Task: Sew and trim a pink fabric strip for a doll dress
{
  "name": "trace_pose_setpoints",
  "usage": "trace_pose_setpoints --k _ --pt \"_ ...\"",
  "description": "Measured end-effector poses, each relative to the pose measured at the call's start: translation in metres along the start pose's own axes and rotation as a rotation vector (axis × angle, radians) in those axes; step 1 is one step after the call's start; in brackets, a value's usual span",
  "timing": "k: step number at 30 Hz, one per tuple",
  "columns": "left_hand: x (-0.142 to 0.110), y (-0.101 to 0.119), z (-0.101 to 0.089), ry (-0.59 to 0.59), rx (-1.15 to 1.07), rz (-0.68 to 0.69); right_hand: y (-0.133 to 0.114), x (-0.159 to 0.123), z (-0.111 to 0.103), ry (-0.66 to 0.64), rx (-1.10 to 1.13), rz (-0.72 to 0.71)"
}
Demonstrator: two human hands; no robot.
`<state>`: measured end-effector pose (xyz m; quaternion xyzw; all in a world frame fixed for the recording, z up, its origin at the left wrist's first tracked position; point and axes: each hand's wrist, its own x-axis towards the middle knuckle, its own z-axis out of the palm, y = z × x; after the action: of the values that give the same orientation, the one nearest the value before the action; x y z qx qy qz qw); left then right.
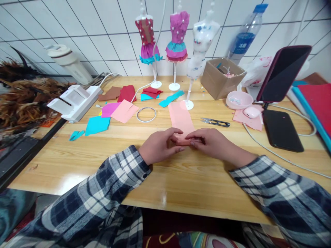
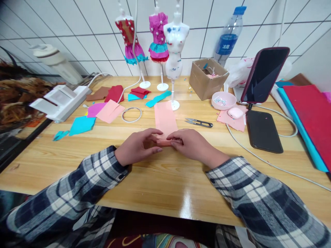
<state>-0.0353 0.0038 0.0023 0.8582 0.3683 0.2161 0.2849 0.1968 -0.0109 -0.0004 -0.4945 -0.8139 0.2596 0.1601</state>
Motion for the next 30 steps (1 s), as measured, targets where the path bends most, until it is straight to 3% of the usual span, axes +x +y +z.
trace_pose_setpoints --k 5,12,17,23,26,30 --pt "0.003 -0.001 0.005 0.068 0.061 -0.050 -0.003 0.003 0.001 0.024 0.044 0.111" --pt "0.002 -0.001 0.005 0.078 0.013 -0.123 0.000 0.004 0.003 0.085 0.104 0.121" --pt "0.003 -0.002 0.007 0.083 0.070 -0.120 0.004 0.013 0.002 0.032 0.039 0.182" --pt "0.002 0.006 0.003 0.147 0.424 0.092 0.003 0.023 -0.002 -0.036 0.034 0.217" --pt "0.002 0.009 0.000 0.085 0.566 0.250 0.000 0.024 -0.004 -0.051 0.031 0.242" --pt "0.003 0.008 0.000 -0.012 0.620 0.317 -0.002 0.027 -0.005 -0.059 -0.003 0.251"
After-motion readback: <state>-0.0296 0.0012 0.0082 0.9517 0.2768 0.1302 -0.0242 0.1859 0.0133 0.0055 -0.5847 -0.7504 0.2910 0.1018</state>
